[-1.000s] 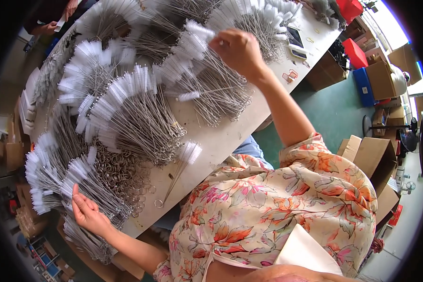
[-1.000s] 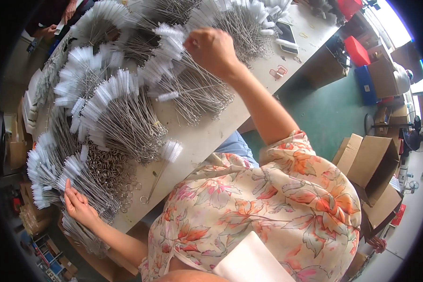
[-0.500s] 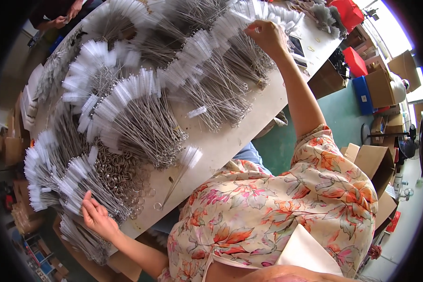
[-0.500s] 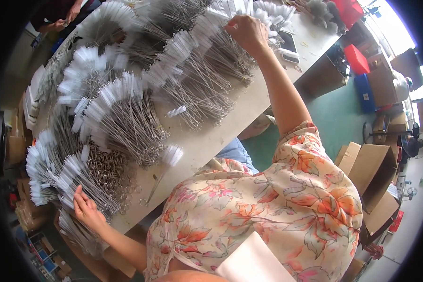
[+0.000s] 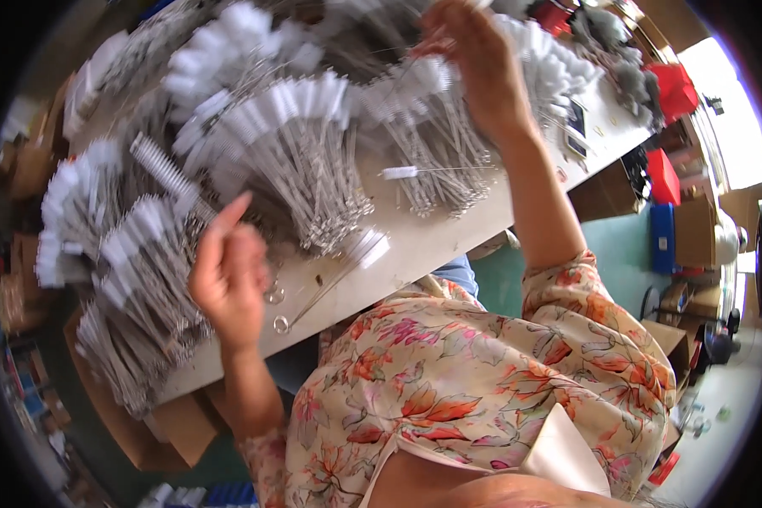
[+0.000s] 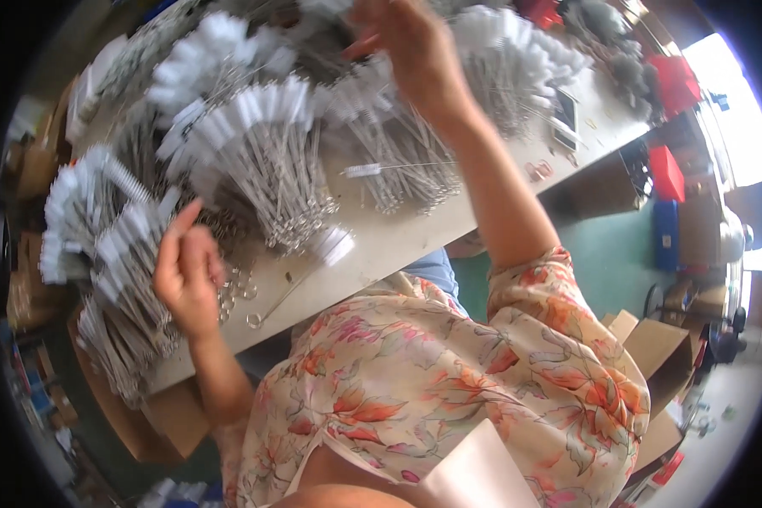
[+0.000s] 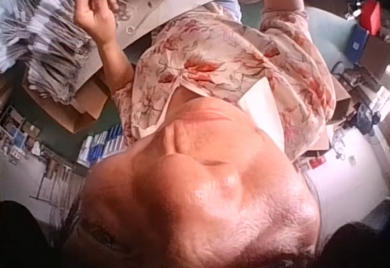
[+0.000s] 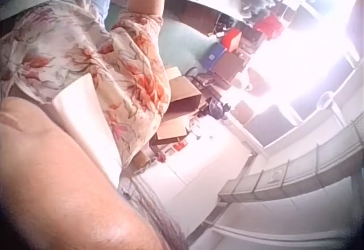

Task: The person is assembling bottle brushes by attaching metal rings to wire handles and organizing them into sets.

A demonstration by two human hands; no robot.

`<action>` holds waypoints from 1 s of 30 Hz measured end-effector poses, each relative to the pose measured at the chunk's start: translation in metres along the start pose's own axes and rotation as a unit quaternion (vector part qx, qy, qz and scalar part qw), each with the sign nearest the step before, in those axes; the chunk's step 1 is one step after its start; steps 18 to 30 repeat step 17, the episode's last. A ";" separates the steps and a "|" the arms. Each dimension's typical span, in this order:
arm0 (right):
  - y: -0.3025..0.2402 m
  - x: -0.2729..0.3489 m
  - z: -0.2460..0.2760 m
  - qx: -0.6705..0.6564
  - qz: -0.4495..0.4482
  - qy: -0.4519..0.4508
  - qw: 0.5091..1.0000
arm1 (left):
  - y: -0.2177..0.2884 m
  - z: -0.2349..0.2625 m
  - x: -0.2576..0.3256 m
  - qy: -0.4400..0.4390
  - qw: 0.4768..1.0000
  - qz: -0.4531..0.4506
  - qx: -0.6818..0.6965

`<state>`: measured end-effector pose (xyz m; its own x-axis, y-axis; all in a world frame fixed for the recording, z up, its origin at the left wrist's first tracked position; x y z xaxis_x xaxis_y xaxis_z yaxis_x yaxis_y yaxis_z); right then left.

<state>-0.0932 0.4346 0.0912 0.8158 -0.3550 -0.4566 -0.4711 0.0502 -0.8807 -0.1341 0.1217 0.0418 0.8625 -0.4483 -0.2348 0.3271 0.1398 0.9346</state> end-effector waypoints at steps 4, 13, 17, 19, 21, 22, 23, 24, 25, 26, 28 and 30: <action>0.022 0.053 -0.148 -0.177 -0.127 -0.078 0.973 | 0.031 -0.038 -0.018 -0.026 0.991 -0.116 -0.055; 0.065 0.084 -0.163 -0.146 -0.213 -0.087 0.962 | 0.027 0.020 0.014 0.158 0.955 -0.179 0.178; 0.091 0.108 -0.187 -0.484 -0.305 0.039 0.819 | 0.001 -0.034 0.032 -0.010 0.926 -0.332 -0.177; 0.091 0.108 -0.187 -0.484 -0.305 0.039 0.819 | 0.001 -0.034 0.032 -0.010 0.926 -0.332 -0.177; 0.091 0.108 -0.187 -0.484 -0.305 0.039 0.819 | 0.001 -0.034 0.032 -0.010 0.926 -0.332 -0.177; 0.091 0.108 -0.187 -0.484 -0.305 0.039 0.819 | 0.001 -0.034 0.032 -0.010 0.926 -0.332 -0.177; 0.091 0.108 -0.187 -0.484 -0.305 0.039 0.819 | 0.001 -0.034 0.032 -0.010 0.926 -0.332 -0.177; 0.091 0.108 -0.187 -0.484 -0.305 0.039 0.819 | 0.001 -0.034 0.032 -0.010 0.926 -0.332 -0.177; 0.091 0.108 -0.187 -0.484 -0.305 0.039 0.819 | 0.001 -0.034 0.032 -0.010 0.926 -0.332 -0.177; 0.091 0.108 -0.187 -0.484 -0.305 0.039 0.819 | 0.001 -0.034 0.032 -0.010 0.926 -0.332 -0.177; 0.091 0.108 -0.187 -0.484 -0.305 0.039 0.819 | 0.001 -0.034 0.032 -0.010 0.926 -0.332 -0.177; 0.091 0.108 -0.187 -0.484 -0.305 0.039 0.819 | 0.001 -0.034 0.032 -0.010 0.926 -0.332 -0.177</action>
Point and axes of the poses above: each hand's wrist, its own x-axis away from the middle knuckle, its own z-axis out of the back of the hand, y = z × x, the point moved 10 cm from there along -x, towards the middle knuckle, and after that the axes turned 11 degrees about -x, right-handed, at the moved point
